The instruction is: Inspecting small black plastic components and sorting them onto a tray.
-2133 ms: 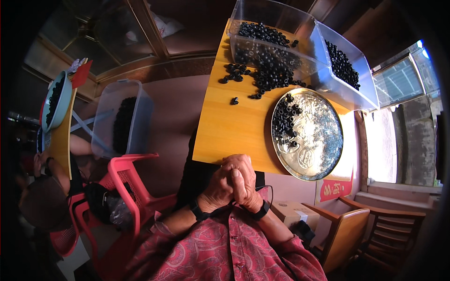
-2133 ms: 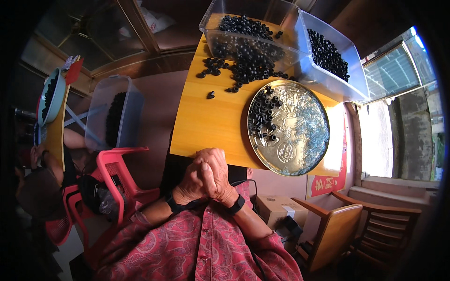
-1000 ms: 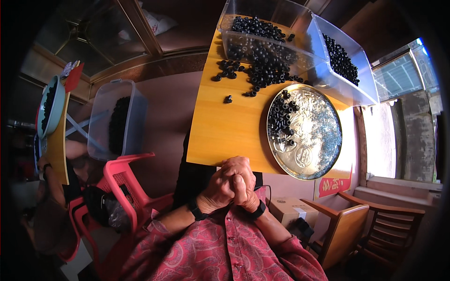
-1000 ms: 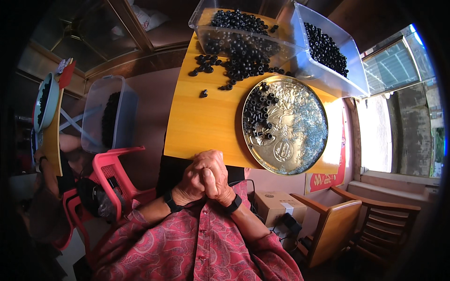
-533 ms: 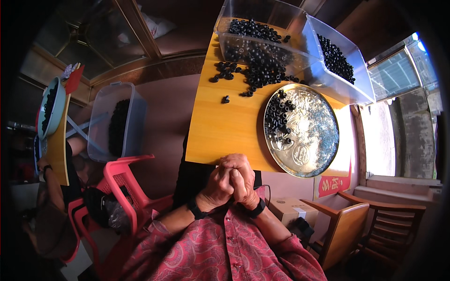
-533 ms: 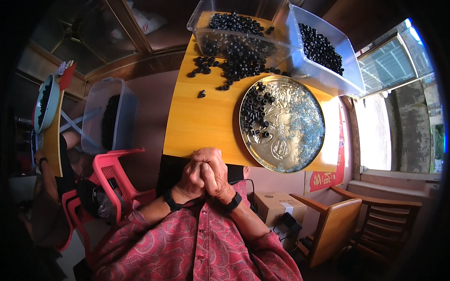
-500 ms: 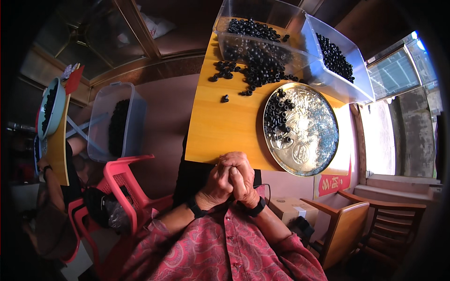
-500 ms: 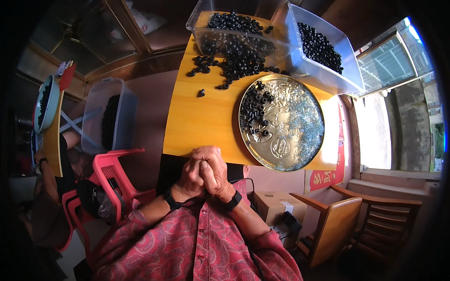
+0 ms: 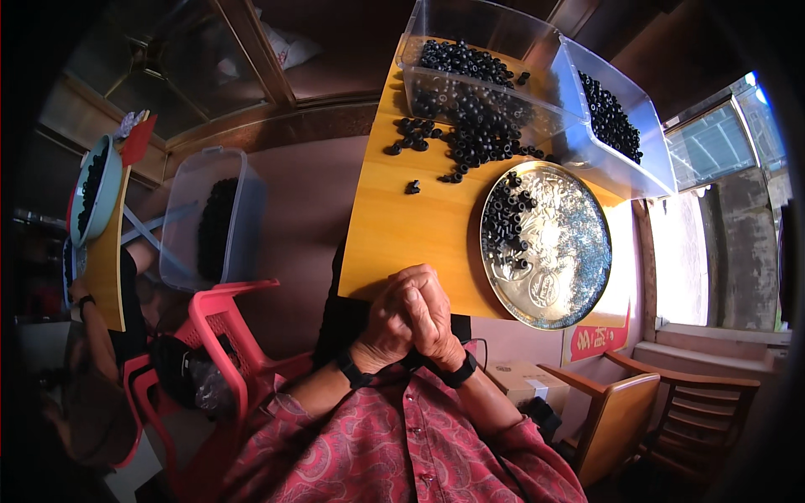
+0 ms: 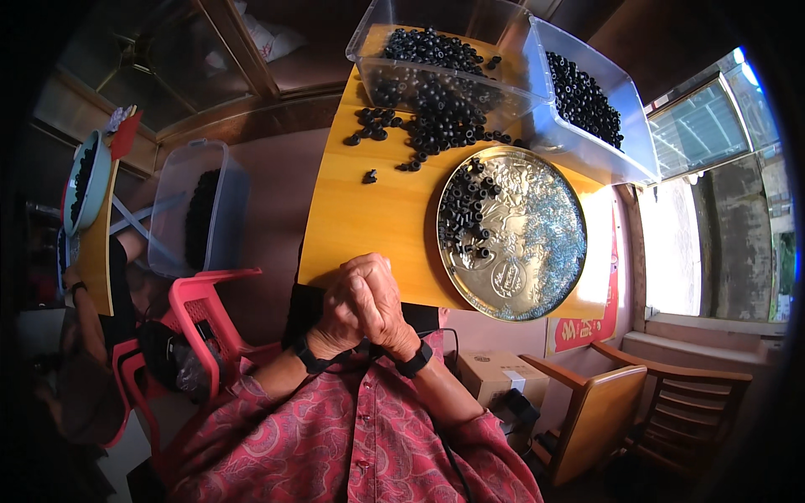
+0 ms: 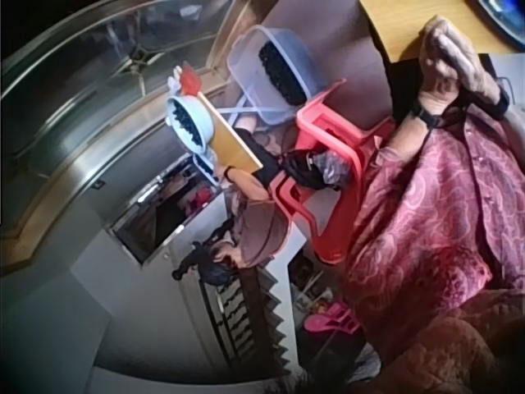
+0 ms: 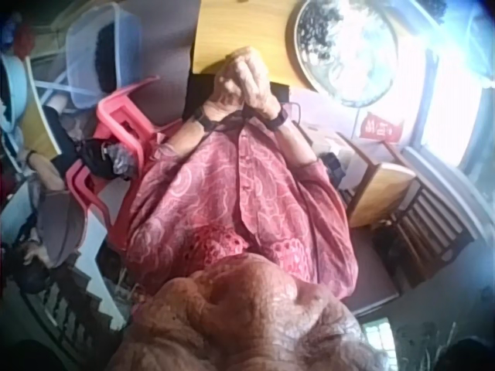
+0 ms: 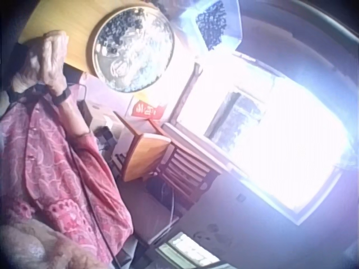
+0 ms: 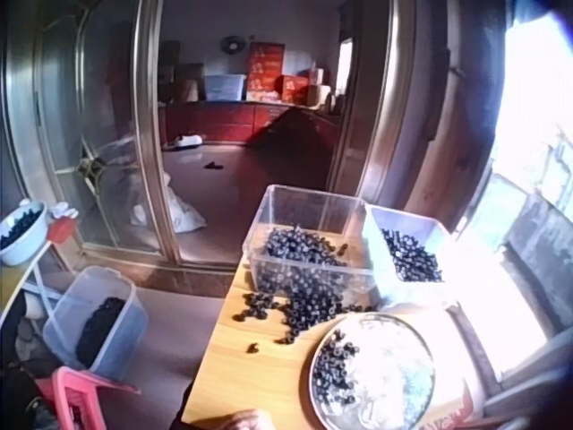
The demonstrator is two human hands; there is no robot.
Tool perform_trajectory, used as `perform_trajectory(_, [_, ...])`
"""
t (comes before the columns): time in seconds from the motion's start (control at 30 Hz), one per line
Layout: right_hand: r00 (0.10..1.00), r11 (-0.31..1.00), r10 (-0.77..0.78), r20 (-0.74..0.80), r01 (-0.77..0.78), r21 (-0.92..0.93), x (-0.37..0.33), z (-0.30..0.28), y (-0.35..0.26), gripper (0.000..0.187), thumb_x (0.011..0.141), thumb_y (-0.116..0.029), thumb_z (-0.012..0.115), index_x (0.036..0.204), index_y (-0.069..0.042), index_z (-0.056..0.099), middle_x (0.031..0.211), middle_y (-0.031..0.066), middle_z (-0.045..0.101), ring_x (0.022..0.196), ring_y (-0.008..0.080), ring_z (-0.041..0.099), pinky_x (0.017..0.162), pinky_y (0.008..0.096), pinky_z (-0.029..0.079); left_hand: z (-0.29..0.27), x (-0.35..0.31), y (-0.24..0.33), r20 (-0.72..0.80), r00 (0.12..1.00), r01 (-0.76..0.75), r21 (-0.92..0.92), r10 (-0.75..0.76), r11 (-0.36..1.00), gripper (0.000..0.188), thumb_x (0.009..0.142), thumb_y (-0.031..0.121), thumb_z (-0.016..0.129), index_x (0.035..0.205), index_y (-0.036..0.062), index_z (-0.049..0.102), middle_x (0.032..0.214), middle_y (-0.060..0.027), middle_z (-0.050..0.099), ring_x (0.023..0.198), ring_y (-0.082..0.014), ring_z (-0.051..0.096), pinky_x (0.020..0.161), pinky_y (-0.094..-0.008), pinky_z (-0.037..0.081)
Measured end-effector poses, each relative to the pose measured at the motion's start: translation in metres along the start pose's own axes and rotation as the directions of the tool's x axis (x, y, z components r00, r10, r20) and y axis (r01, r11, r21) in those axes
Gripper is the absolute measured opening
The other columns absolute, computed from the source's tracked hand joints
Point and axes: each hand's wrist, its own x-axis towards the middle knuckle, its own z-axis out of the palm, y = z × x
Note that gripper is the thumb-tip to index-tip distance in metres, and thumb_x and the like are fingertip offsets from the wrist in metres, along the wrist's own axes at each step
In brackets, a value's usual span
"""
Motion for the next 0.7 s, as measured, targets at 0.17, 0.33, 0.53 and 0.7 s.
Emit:
perform_trajectory(0.17, [0.998, 0.994, 0.064, -0.026, -0.061, 0.089, -0.001, 0.000, 0.002, 0.019, 0.096, -0.015, 0.043, 0.094, 0.000, 0.056, 0.097, 0.0176, 0.059, 0.086, 0.0306, 0.056, 0.083, 0.0387, 0.043, 0.000, -0.001, -0.012, -0.093, 0.994, -0.079, -0.240, 0.058, 0.968, 0.038, 0.088, 0.015, 0.059, 0.119, -0.0055, 0.051, 0.121, -0.0174, 0.057, 0.116, -0.0332, 0.057, 0.098, -0.0378, 0.048])
perform_trajectory(0.33, [0.997, 0.991, 0.079, -0.013, -0.077, 0.107, -0.004, -0.003, 0.012, 0.022, 0.097, -0.017, 0.043, 0.094, 0.000, 0.056, 0.098, 0.0173, 0.059, 0.090, 0.0290, 0.057, 0.086, 0.0373, 0.044, -0.003, 0.013, -0.004, -0.064, 0.992, -0.113, -0.108, 0.107, 0.988, 0.035, 0.081, 0.005, 0.062, 0.113, -0.0071, 0.053, 0.108, -0.0180, 0.056, 0.103, -0.0343, 0.059, 0.085, -0.0404, 0.052])
perform_trajectory(0.53, [0.990, 0.999, 0.052, -0.130, -0.054, -0.009, 0.000, -0.001, -0.009, 0.023, 0.098, -0.014, 0.044, 0.109, 0.002, 0.056, 0.105, 0.0179, 0.059, 0.098, 0.0314, 0.058, 0.093, 0.0381, 0.045, -0.015, 0.007, 0.005, 0.043, 0.996, -0.083, 0.052, 0.081, 0.995, 0.024, 0.076, 0.000, 0.064, 0.098, -0.0065, 0.057, 0.090, -0.0203, 0.055, 0.082, -0.0386, 0.060, 0.067, -0.0431, 0.052])
perform_trajectory(0.7, [0.929, 0.937, -0.054, -0.367, -0.080, -0.339, -0.015, -0.018, -0.001, 0.028, 0.086, 0.009, 0.058, 0.112, -0.001, 0.056, 0.105, 0.0165, 0.058, 0.095, 0.0303, 0.060, 0.081, 0.0344, 0.050, -0.014, 0.009, 0.006, 0.037, 0.999, -0.008, 0.066, 0.005, 0.998, 0.021, 0.077, -0.003, 0.064, 0.098, -0.0028, 0.061, 0.087, -0.0163, 0.056, 0.079, -0.0342, 0.061, 0.064, -0.0405, 0.051])
